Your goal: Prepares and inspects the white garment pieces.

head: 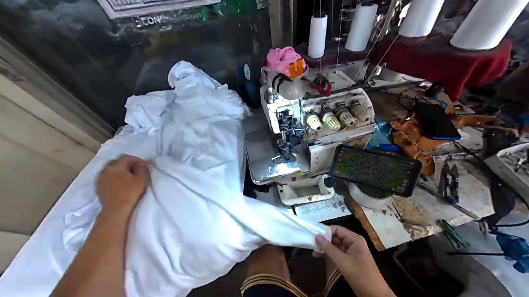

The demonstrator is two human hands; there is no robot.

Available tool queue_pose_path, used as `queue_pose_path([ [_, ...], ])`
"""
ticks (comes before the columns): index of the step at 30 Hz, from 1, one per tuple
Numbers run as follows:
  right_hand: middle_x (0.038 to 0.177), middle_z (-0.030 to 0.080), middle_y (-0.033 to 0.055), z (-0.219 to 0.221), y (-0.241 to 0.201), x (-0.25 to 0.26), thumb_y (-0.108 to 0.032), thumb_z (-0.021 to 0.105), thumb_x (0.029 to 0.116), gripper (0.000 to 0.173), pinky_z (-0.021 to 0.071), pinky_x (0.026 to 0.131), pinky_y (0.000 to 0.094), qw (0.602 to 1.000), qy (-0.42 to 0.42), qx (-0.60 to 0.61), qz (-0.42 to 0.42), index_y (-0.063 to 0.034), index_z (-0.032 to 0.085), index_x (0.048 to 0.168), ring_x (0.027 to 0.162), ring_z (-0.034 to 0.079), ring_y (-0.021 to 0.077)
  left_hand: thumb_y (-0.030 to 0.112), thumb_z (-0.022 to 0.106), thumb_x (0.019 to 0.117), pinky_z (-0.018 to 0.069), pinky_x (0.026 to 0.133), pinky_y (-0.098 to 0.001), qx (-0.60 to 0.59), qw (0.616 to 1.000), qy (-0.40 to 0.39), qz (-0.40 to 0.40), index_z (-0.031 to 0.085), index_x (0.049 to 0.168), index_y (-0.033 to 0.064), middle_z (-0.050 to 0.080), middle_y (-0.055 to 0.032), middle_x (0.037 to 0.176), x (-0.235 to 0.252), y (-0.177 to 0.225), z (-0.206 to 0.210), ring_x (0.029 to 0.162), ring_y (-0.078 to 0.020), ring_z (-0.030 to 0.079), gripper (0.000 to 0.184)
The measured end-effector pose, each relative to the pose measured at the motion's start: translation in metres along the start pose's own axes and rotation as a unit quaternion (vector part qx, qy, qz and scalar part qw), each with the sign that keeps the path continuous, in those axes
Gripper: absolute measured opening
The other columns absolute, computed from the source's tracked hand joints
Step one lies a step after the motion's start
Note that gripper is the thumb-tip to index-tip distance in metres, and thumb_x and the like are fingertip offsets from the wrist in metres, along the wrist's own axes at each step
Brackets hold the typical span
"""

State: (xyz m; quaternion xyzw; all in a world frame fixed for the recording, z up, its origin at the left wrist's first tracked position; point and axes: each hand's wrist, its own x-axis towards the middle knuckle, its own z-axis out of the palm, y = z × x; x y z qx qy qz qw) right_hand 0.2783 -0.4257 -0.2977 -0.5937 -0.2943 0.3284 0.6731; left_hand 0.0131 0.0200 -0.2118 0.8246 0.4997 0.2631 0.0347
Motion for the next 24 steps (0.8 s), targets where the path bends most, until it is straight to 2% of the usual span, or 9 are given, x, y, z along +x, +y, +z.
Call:
queue_pose_path([
  [4, 0.091, 0.073, 0.0133, 0.003, -0.001, -0.004, -0.019, 0.068, 0.0989, 0.020, 0.0654, 0.072, 0.0383, 0.999, 0.033, 0.028, 0.031, 0.0009, 0.068, 0.104, 0.078, 0.074, 0.0252, 0.028, 0.061, 0.1023, 0.0353, 0.095, -0.0830, -0.017, 0.999, -0.037, -0.025, 0.064, 0.130, 0.0016, 0.067, -0.0319, 0.118, -0.004, 0.007, 0.009, 0.115, -0.0590, 0.058, 0.038],
  [6, 0.091, 0.072, 0.0121, 0.001, -0.002, -0.003, -0.022, 0.065, 0.1013, 0.022, 0.0650, 0.074, 0.0388, 0.999, 0.022, 0.023, 0.017, -0.0003, 0.068, 0.103, 0.080, 0.073, 0.0243, 0.029, 0.060, 0.1014, 0.0321, 0.095, -0.0839, -0.040, 0.998, 0.001, 0.047, 0.060, 0.134, 0.0012, 0.062, -0.0331, 0.123, -0.015, 0.031, -0.008, 0.118, -0.0595, 0.054, 0.043],
  [9, 0.090, 0.072, 0.0091, -0.001, -0.002, -0.003, -0.024, 0.062, 0.1032, 0.023, 0.0643, 0.077, 0.0374, 0.999, 0.011, -0.012, -0.038, -0.0021, 0.070, 0.098, 0.082, 0.073, 0.0211, 0.028, 0.053, 0.1055, 0.0516, 0.094, -0.0627, -0.101, 0.974, -0.003, 0.205, 0.065, 0.126, 0.0006, 0.067, -0.0235, 0.117, -0.070, 0.118, -0.027, 0.110, -0.0395, 0.065, 0.037],
  [11, 0.091, 0.072, 0.0079, -0.001, -0.005, -0.005, -0.023, 0.064, 0.1024, 0.022, 0.0641, 0.077, 0.0359, 0.998, -0.002, -0.034, -0.055, -0.0027, 0.071, 0.099, 0.082, 0.073, 0.0198, 0.027, 0.057, 0.1025, 0.0531, 0.096, -0.0517, -0.170, 0.931, -0.074, 0.314, 0.073, 0.114, 0.0079, 0.071, -0.0088, 0.112, -0.123, 0.178, -0.019, 0.111, -0.0243, 0.066, 0.028],
  [14, 0.097, 0.073, 0.0070, -0.003, -0.016, -0.011, -0.019, 0.067, 0.0999, 0.017, 0.0647, 0.073, 0.0346, 0.995, -0.026, -0.059, -0.071, -0.0031, 0.069, 0.107, 0.082, 0.073, 0.0194, 0.044, 0.055, 0.1030, 0.0425, 0.109, -0.0501, -0.158, 0.858, -0.247, 0.423, 0.071, 0.127, 0.0225, 0.067, 0.0036, 0.126, -0.172, 0.237, 0.001, 0.126, -0.0159, 0.057, 0.036],
  [16, 0.098, 0.073, 0.0059, -0.003, -0.023, -0.016, -0.020, 0.068, 0.0993, 0.017, 0.0649, 0.068, 0.0329, 0.993, -0.023, -0.080, -0.083, -0.0044, 0.070, 0.108, 0.079, 0.073, 0.0178, 0.053, 0.051, 0.1027, 0.0403, 0.107, -0.0488, -0.145, 0.824, -0.326, 0.441, 0.070, 0.128, 0.0220, 0.069, 0.0036, 0.117, -0.173, 0.254, 0.009, 0.118, -0.0136, 0.059, 0.044],
  [19, 0.103, 0.071, 0.0050, -0.006, -0.029, -0.020, -0.020, 0.066, 0.1008, 0.017, 0.0643, 0.065, 0.0297, 0.989, -0.025, -0.107, -0.102, -0.0063, 0.071, 0.109, 0.076, 0.071, 0.0145, 0.052, 0.048, 0.1044, 0.0395, 0.104, -0.0451, -0.173, 0.783, -0.415, 0.430, 0.074, 0.110, 0.0188, 0.070, 0.0048, 0.100, -0.156, 0.262, 0.009, 0.105, -0.0092, 0.062, 0.043],
  [22, 0.098, 0.070, 0.0037, -0.004, -0.029, -0.017, -0.021, 0.064, 0.1022, 0.017, 0.0633, 0.062, 0.0278, 0.987, -0.025, -0.103, -0.117, -0.0069, 0.071, 0.108, 0.072, 0.070, 0.0128, 0.044, 0.051, 0.1057, 0.0470, 0.091, -0.0338, -0.251, 0.776, -0.417, 0.400, 0.073, 0.100, 0.0176, 0.067, 0.0083, 0.092, -0.150, 0.259, 0.009, 0.093, -0.0032, 0.061, 0.035],
  [24, 0.092, 0.071, 0.0032, -0.001, -0.028, -0.013, -0.020, 0.065, 0.1013, 0.016, 0.0618, 0.061, 0.0280, 0.989, -0.027, -0.085, -0.115, -0.0061, 0.070, 0.108, 0.069, 0.069, 0.0134, 0.039, 0.058, 0.1036, 0.0546, 0.085, -0.0271, -0.299, 0.787, -0.389, 0.374, 0.073, 0.100, 0.0165, 0.068, 0.0073, 0.094, -0.153, 0.255, 0.008, 0.093, -0.0028, 0.064, 0.028],
])
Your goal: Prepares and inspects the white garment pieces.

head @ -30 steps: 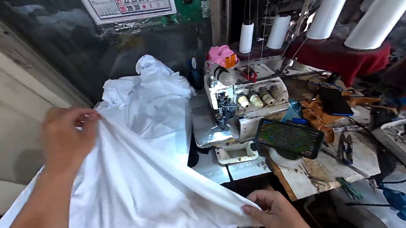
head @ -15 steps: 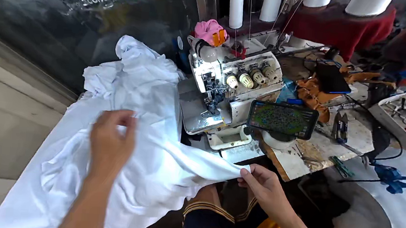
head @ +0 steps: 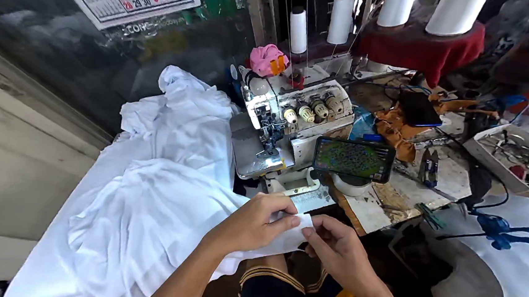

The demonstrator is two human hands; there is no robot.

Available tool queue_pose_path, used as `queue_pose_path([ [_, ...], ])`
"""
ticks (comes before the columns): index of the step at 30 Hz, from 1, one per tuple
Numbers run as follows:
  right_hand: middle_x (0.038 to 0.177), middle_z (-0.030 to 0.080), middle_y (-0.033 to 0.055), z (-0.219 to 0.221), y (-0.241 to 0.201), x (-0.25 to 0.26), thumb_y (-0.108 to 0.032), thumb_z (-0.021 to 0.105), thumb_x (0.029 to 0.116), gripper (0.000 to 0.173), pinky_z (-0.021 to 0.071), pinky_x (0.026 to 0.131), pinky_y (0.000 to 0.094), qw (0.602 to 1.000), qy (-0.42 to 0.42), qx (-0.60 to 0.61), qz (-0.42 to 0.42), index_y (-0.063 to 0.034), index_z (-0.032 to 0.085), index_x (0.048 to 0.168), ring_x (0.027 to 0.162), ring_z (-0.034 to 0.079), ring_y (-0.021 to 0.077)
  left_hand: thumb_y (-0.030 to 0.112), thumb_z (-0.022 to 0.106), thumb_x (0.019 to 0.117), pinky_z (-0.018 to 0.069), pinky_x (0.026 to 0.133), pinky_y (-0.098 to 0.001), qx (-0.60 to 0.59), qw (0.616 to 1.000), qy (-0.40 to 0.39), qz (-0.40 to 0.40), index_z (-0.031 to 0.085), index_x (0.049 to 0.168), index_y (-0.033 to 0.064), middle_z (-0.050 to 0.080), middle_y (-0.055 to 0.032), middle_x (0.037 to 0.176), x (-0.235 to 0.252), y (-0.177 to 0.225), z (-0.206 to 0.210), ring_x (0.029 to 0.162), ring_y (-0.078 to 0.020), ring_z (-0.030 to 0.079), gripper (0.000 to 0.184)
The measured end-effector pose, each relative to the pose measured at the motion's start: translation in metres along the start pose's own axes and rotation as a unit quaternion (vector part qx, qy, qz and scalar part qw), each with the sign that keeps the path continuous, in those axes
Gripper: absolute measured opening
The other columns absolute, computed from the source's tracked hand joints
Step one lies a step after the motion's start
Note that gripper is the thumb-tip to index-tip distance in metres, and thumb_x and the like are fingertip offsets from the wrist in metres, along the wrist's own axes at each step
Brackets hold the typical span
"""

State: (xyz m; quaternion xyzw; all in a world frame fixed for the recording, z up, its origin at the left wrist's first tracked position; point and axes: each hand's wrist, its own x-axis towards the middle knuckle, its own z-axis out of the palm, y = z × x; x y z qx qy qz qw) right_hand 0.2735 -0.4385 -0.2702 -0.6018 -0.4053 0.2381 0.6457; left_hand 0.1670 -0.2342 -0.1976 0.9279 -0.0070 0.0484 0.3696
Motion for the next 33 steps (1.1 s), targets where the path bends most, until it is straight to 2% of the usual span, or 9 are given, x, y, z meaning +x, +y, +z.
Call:
queue_pose_path([
  [4, 0.091, 0.073, 0.0013, 0.004, -0.005, 0.008, -0.022, 0.074, 0.0947, 0.018, 0.0627, 0.066, 0.0286, 1.000, -0.006, 0.008, 0.009, -0.0080, 0.072, 0.106, 0.074, 0.071, 0.0130, 0.037, 0.063, 0.1010, 0.0576, 0.089, -0.0287, -0.012, 0.996, 0.089, -0.004, 0.073, 0.098, 0.0180, 0.069, 0.0073, 0.098, -0.009, 0.001, 0.003, 0.098, -0.0052, 0.066, 0.022],
  [7, 0.090, 0.075, 0.0010, 0.002, -0.018, 0.011, -0.021, 0.072, 0.0969, 0.017, 0.0633, 0.066, 0.0277, 1.000, -0.013, 0.003, 0.006, -0.0077, 0.075, 0.108, 0.075, 0.072, 0.0127, 0.039, 0.064, 0.1006, 0.0586, 0.084, -0.0288, -0.006, 0.990, 0.143, -0.002, 0.072, 0.093, 0.0191, 0.068, 0.0091, 0.091, -0.015, 0.004, 0.003, 0.092, -0.0046, 0.066, 0.023],
  [9, 0.093, 0.075, 0.0016, 0.002, -0.018, 0.013, -0.019, 0.069, 0.0984, 0.019, 0.0634, 0.068, 0.0277, 1.000, -0.018, -0.008, 0.008, -0.0080, 0.075, 0.113, 0.077, 0.072, 0.0131, 0.040, 0.066, 0.0989, 0.0598, 0.079, -0.0280, -0.007, 0.985, 0.172, -0.008, 0.072, 0.090, 0.0202, 0.068, 0.0098, 0.088, -0.016, 0.001, 0.003, 0.087, -0.0045, 0.067, 0.022],
  [11, 0.098, 0.075, 0.0011, 0.004, -0.014, 0.015, -0.018, 0.070, 0.0972, 0.020, 0.0626, 0.070, 0.0276, 0.999, -0.021, -0.024, 0.010, -0.0098, 0.073, 0.115, 0.080, 0.072, 0.0127, 0.038, 0.069, 0.0979, 0.0614, 0.079, -0.0299, -0.032, 0.981, 0.192, -0.011, 0.072, 0.091, 0.0199, 0.070, 0.0088, 0.088, -0.015, -0.005, 0.003, 0.086, -0.0066, 0.069, 0.020],
  [17, 0.091, 0.074, -0.0041, 0.008, -0.011, 0.016, -0.029, 0.071, 0.0961, 0.018, 0.0578, 0.064, 0.0231, 0.996, 0.006, -0.084, 0.032, -0.0153, 0.077, 0.107, 0.073, 0.068, 0.0075, 0.031, 0.061, 0.1028, 0.0614, 0.083, -0.0316, -0.086, 0.979, 0.183, -0.022, 0.073, 0.101, 0.0176, 0.072, 0.0057, 0.094, -0.029, -0.009, -0.003, 0.090, -0.0104, 0.070, 0.018],
  [21, 0.088, 0.070, -0.0057, 0.013, -0.013, 0.018, -0.035, 0.071, 0.0957, 0.018, 0.0534, 0.060, 0.0208, 0.993, 0.016, -0.117, 0.030, -0.0183, 0.077, 0.100, 0.069, 0.063, 0.0055, 0.030, 0.066, 0.0999, 0.0625, 0.077, -0.0314, -0.075, 0.969, 0.233, -0.013, 0.074, 0.098, 0.0174, 0.072, 0.0051, 0.091, -0.035, -0.010, -0.003, 0.084, -0.0115, 0.070, 0.014],
  [25, 0.087, 0.067, -0.0050, 0.018, -0.015, 0.018, -0.033, 0.073, 0.0944, 0.016, 0.0532, 0.059, 0.0214, 0.992, 0.033, -0.117, 0.017, -0.0176, 0.076, 0.098, 0.069, 0.062, 0.0060, 0.031, 0.067, 0.0992, 0.0626, 0.074, -0.0308, -0.071, 0.966, 0.246, -0.024, 0.074, 0.099, 0.0181, 0.072, 0.0052, 0.090, -0.039, -0.011, -0.004, 0.082, -0.0119, 0.070, 0.014],
  [30, 0.088, 0.067, -0.0036, 0.018, -0.016, 0.017, -0.031, 0.073, 0.0935, 0.016, 0.0537, 0.060, 0.0220, 0.994, 0.032, -0.099, 0.013, -0.0165, 0.075, 0.099, 0.070, 0.062, 0.0068, 0.030, 0.061, 0.1027, 0.0614, 0.079, -0.0303, -0.075, 0.975, 0.204, -0.036, 0.072, 0.102, 0.0166, 0.072, 0.0044, 0.094, -0.046, -0.007, -0.011, 0.087, -0.0113, 0.070, 0.018],
  [33, 0.091, 0.068, -0.0021, 0.017, -0.018, 0.015, -0.030, 0.072, 0.0947, 0.015, 0.0547, 0.060, 0.0232, 0.996, 0.030, -0.079, 0.025, -0.0163, 0.074, 0.102, 0.069, 0.063, 0.0086, 0.031, 0.059, 0.1036, 0.0611, 0.079, -0.0298, -0.056, 0.975, 0.211, -0.034, 0.071, 0.103, 0.0173, 0.071, 0.0051, 0.093, -0.047, -0.004, -0.011, 0.087, -0.0104, 0.069, 0.018],
])
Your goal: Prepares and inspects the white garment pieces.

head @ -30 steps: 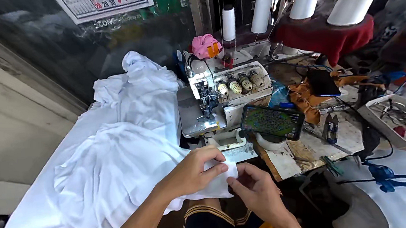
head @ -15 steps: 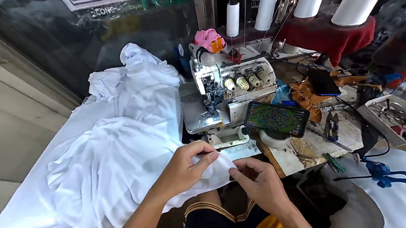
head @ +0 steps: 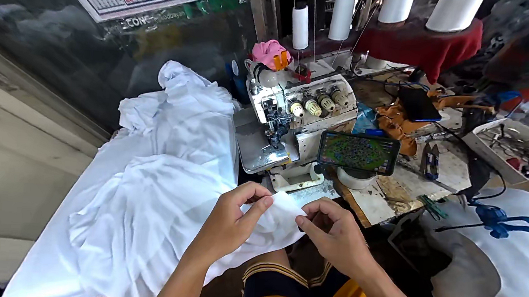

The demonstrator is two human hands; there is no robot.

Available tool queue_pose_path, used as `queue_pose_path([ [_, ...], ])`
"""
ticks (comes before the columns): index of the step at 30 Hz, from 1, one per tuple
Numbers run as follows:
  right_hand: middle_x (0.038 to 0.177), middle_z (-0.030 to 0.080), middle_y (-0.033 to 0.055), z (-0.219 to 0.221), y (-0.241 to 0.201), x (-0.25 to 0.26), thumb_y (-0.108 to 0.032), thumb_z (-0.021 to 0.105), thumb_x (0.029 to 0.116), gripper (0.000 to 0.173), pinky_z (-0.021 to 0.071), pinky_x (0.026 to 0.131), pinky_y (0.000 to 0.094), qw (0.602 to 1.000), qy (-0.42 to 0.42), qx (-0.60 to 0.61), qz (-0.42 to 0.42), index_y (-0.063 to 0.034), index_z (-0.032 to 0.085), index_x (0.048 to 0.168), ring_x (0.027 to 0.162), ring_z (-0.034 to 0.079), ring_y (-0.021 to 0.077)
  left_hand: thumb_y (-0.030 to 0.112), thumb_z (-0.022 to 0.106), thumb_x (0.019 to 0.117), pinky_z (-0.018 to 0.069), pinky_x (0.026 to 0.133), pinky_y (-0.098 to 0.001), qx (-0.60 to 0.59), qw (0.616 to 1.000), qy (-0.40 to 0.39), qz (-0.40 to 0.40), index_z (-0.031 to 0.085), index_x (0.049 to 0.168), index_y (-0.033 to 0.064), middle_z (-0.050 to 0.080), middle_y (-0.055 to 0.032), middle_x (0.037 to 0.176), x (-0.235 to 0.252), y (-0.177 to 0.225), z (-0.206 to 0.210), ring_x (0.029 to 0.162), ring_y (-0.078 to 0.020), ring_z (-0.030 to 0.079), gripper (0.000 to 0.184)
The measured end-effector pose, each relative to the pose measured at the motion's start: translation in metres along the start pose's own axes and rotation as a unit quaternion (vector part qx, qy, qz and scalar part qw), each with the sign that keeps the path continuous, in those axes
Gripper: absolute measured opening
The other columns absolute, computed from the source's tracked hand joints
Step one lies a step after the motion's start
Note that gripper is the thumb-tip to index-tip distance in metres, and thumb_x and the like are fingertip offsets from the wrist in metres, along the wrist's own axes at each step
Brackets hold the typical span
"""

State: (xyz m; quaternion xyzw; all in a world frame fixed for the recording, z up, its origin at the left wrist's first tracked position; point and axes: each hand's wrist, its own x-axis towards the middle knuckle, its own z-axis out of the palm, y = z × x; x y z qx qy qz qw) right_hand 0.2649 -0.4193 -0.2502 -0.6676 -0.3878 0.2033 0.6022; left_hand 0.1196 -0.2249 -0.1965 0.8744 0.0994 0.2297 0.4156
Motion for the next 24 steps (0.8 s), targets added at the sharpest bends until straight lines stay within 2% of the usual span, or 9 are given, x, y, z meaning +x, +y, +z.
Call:
queue_pose_path([
  [3, 0.091, 0.070, 0.0011, -0.002, -0.005, -0.001, -0.027, 0.072, 0.0956, 0.016, 0.0570, 0.052, 0.0244, 0.999, -0.012, 0.033, 0.039, -0.0137, 0.072, 0.104, 0.063, 0.066, 0.0115, 0.030, 0.061, 0.1027, 0.0620, 0.080, -0.0303, 0.021, 1.000, 0.020, 0.010, 0.071, 0.104, 0.0178, 0.072, 0.0065, 0.093, 0.001, 0.002, 0.005, 0.087, -0.0095, 0.070, 0.016],
  [6, 0.087, 0.072, 0.0038, -0.004, -0.010, -0.002, -0.024, 0.071, 0.0970, 0.015, 0.0562, 0.047, 0.0248, 0.994, -0.025, 0.071, 0.073, -0.0113, 0.071, 0.105, 0.059, 0.067, 0.0136, 0.030, 0.063, 0.1017, 0.0627, 0.080, -0.0305, 0.032, 0.999, 0.031, 0.012, 0.071, 0.103, 0.0183, 0.072, 0.0072, 0.093, 0.004, 0.002, 0.010, 0.087, -0.0092, 0.071, 0.014],
  [12, 0.086, 0.072, 0.0041, -0.009, -0.011, -0.001, -0.023, 0.070, 0.0983, 0.015, 0.0554, 0.046, 0.0245, 0.991, -0.039, 0.090, 0.095, -0.0101, 0.072, 0.106, 0.057, 0.066, 0.0135, 0.031, 0.066, 0.0994, 0.0631, 0.079, -0.0288, 0.052, 0.997, 0.047, 0.015, 0.072, 0.100, 0.0197, 0.072, 0.0086, 0.091, 0.007, 0.005, 0.013, 0.087, -0.0076, 0.071, 0.013],
  [18, 0.087, 0.072, 0.0035, -0.009, -0.009, 0.002, -0.024, 0.070, 0.0984, 0.016, 0.0554, 0.046, 0.0248, 0.991, -0.045, 0.087, 0.095, -0.0108, 0.071, 0.106, 0.059, 0.066, 0.0138, 0.028, 0.070, 0.0970, 0.0637, 0.078, -0.0310, 0.004, 0.999, 0.050, -0.013, 0.075, 0.098, 0.0176, 0.074, 0.0048, 0.090, 0.008, 0.004, 0.013, 0.085, -0.0121, 0.072, 0.011],
  [21, 0.088, 0.071, 0.0038, -0.007, -0.005, 0.007, -0.024, 0.068, 0.0994, 0.016, 0.0568, 0.047, 0.0263, 0.990, -0.054, 0.089, 0.095, -0.0103, 0.070, 0.108, 0.059, 0.067, 0.0148, 0.031, 0.064, 0.1006, 0.0620, 0.076, -0.0304, 0.010, 0.999, 0.043, -0.030, 0.071, 0.101, 0.0177, 0.072, 0.0046, 0.089, 0.009, -0.006, 0.018, 0.083, -0.0108, 0.070, 0.015],
  [24, 0.090, 0.071, 0.0026, -0.008, -0.015, 0.019, -0.024, 0.067, 0.0996, 0.016, 0.0574, 0.048, 0.0261, 0.991, -0.066, 0.087, 0.074, -0.0100, 0.068, 0.109, 0.060, 0.067, 0.0138, 0.037, 0.054, 0.1055, 0.0550, 0.063, -0.0264, 0.066, 0.997, 0.027, -0.028, 0.064, 0.106, 0.0163, 0.065, 0.0052, 0.081, 0.015, -0.010, 0.016, 0.070, -0.0073, 0.063, 0.023],
])
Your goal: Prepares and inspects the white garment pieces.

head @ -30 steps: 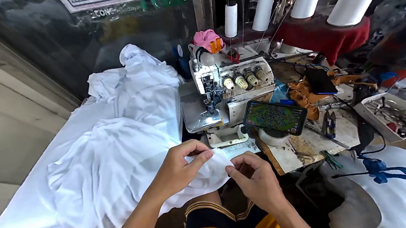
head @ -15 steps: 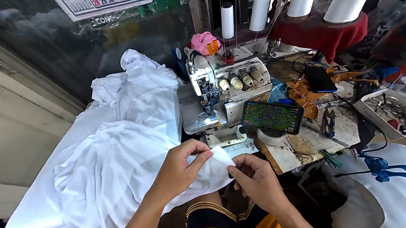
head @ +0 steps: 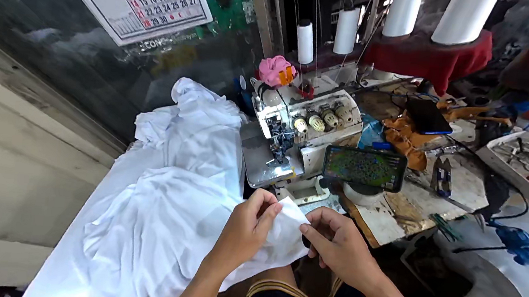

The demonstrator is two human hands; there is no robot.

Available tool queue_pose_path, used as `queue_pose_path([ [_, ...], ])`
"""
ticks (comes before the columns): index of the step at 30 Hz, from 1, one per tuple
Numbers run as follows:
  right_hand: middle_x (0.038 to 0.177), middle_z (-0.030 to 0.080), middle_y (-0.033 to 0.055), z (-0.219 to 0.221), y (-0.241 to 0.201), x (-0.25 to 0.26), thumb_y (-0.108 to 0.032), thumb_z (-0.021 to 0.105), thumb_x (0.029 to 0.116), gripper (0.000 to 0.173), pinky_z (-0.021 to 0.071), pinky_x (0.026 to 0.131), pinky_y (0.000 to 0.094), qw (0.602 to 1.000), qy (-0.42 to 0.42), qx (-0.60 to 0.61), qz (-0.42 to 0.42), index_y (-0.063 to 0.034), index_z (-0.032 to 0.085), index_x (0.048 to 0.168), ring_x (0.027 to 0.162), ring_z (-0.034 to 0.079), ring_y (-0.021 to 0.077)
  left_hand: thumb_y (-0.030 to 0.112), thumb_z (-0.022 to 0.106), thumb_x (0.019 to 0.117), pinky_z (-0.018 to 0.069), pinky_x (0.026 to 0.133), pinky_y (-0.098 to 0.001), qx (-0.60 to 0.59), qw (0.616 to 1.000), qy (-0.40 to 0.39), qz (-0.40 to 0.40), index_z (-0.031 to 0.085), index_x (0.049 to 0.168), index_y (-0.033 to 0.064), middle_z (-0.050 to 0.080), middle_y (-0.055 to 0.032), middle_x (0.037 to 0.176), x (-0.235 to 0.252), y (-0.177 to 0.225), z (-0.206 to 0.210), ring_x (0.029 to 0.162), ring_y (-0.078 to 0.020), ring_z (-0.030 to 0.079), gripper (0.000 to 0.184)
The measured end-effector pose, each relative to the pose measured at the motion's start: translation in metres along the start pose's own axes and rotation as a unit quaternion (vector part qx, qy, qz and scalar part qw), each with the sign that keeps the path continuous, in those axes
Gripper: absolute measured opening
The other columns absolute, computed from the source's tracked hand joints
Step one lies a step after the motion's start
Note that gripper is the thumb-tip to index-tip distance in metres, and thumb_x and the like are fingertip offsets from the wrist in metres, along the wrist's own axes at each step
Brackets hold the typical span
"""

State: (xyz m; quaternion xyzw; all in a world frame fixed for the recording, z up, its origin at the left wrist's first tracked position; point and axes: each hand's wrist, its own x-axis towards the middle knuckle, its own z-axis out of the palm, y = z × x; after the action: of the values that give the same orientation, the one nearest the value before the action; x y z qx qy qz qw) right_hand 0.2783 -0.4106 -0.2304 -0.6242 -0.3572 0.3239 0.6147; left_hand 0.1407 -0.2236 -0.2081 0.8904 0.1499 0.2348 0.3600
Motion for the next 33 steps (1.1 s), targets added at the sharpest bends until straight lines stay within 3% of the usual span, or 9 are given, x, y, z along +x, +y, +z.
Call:
queue_pose_path([
  [6, 0.087, 0.072, 0.0041, 0.001, -0.037, 0.035, -0.024, 0.071, 0.0978, 0.014, 0.0553, 0.045, 0.0256, 0.996, 0.036, 0.029, -0.074, -0.0115, 0.071, 0.105, 0.056, 0.065, 0.0139, 0.028, 0.062, 0.1022, 0.0500, 0.052, -0.0192, 0.056, 0.988, 0.109, 0.098, 0.066, 0.103, 0.0179, 0.063, 0.0087, 0.076, 0.040, 0.030, -0.037, 0.060, -0.0021, 0.057, 0.012],
  [9, 0.087, 0.073, 0.0065, 0.009, -0.017, 0.064, -0.018, 0.070, 0.0971, 0.017, 0.0593, 0.049, 0.0295, 0.997, 0.063, 0.041, -0.005, -0.0094, 0.071, 0.111, 0.057, 0.067, 0.0166, 0.032, 0.063, 0.1011, 0.0580, 0.071, -0.0323, 0.202, 0.972, 0.099, 0.072, 0.072, 0.103, 0.0158, 0.067, 0.0039, 0.093, 0.072, 0.003, -0.026, 0.081, -0.0081, 0.065, 0.018],
  [12, 0.093, 0.072, 0.0074, 0.011, -0.005, 0.072, -0.017, 0.070, 0.0967, 0.020, 0.0616, 0.051, 0.0299, 0.995, 0.067, 0.068, 0.034, -0.0065, 0.070, 0.113, 0.058, 0.069, 0.0170, 0.035, 0.061, 0.1009, 0.0577, 0.069, -0.0320, 0.248, 0.964, 0.078, 0.063, 0.074, 0.102, 0.0199, 0.065, 0.0062, 0.093, 0.081, -0.011, -0.018, 0.081, -0.0067, 0.065, 0.020],
  [16, 0.097, 0.073, 0.0079, 0.012, -0.001, 0.072, -0.022, 0.070, 0.0977, 0.019, 0.0634, 0.054, 0.0319, 0.994, 0.052, 0.076, 0.057, -0.0079, 0.070, 0.110, 0.060, 0.070, 0.0183, 0.034, 0.062, 0.1010, 0.0576, 0.072, -0.0302, 0.230, 0.971, 0.053, 0.034, 0.074, 0.101, 0.0220, 0.066, 0.0086, 0.094, 0.078, -0.007, -0.021, 0.084, -0.0040, 0.065, 0.017],
  [23, 0.085, 0.071, 0.0043, 0.009, 0.002, 0.071, -0.027, 0.071, 0.0967, 0.018, 0.0598, 0.050, 0.0284, 0.996, 0.064, 0.055, 0.026, -0.0088, 0.072, 0.099, 0.055, 0.066, 0.0145, 0.030, 0.070, 0.0965, 0.0583, 0.071, -0.0239, 0.195, 0.978, 0.067, 0.019, 0.076, 0.099, 0.0221, 0.069, 0.0104, 0.091, 0.080, -0.002, -0.022, 0.082, -0.0008, 0.066, 0.010],
  [26, 0.082, 0.070, 0.0037, 0.009, 0.004, 0.073, -0.028, 0.071, 0.0963, 0.020, 0.0589, 0.049, 0.0279, 0.996, 0.069, 0.051, 0.013, -0.0087, 0.071, 0.096, 0.054, 0.065, 0.0137, 0.025, 0.074, 0.0945, 0.0588, 0.070, -0.0264, 0.186, 0.981, 0.054, -0.002, 0.071, 0.102, 0.0194, 0.071, 0.0090, 0.090, 0.082, 0.007, -0.026, 0.080, -0.0023, 0.067, 0.010],
  [30, 0.083, 0.070, 0.0026, 0.008, 0.007, 0.076, -0.031, 0.070, 0.0957, 0.021, 0.0586, 0.050, 0.0287, 0.997, 0.069, 0.035, 0.007, -0.0102, 0.072, 0.096, 0.056, 0.065, 0.0134, 0.024, 0.079, 0.0902, 0.0558, 0.058, -0.0286, 0.149, 0.988, 0.018, -0.043, 0.067, 0.098, 0.0190, 0.069, 0.0078, 0.079, 0.090, 0.009, -0.033, 0.064, -0.0058, 0.064, 0.015],
  [33, 0.078, 0.070, 0.0031, 0.008, 0.008, 0.080, -0.031, 0.072, 0.0948, 0.021, 0.0571, 0.049, 0.0278, 0.996, 0.075, 0.048, -0.005, -0.0099, 0.074, 0.093, 0.056, 0.065, 0.0135, 0.022, 0.079, 0.0905, 0.0525, 0.054, -0.0287, 0.134, 0.989, 0.001, -0.067, 0.067, 0.094, 0.0175, 0.066, 0.0058, 0.074, 0.100, 0.008, -0.037, 0.059, -0.0076, 0.061, 0.014],
])
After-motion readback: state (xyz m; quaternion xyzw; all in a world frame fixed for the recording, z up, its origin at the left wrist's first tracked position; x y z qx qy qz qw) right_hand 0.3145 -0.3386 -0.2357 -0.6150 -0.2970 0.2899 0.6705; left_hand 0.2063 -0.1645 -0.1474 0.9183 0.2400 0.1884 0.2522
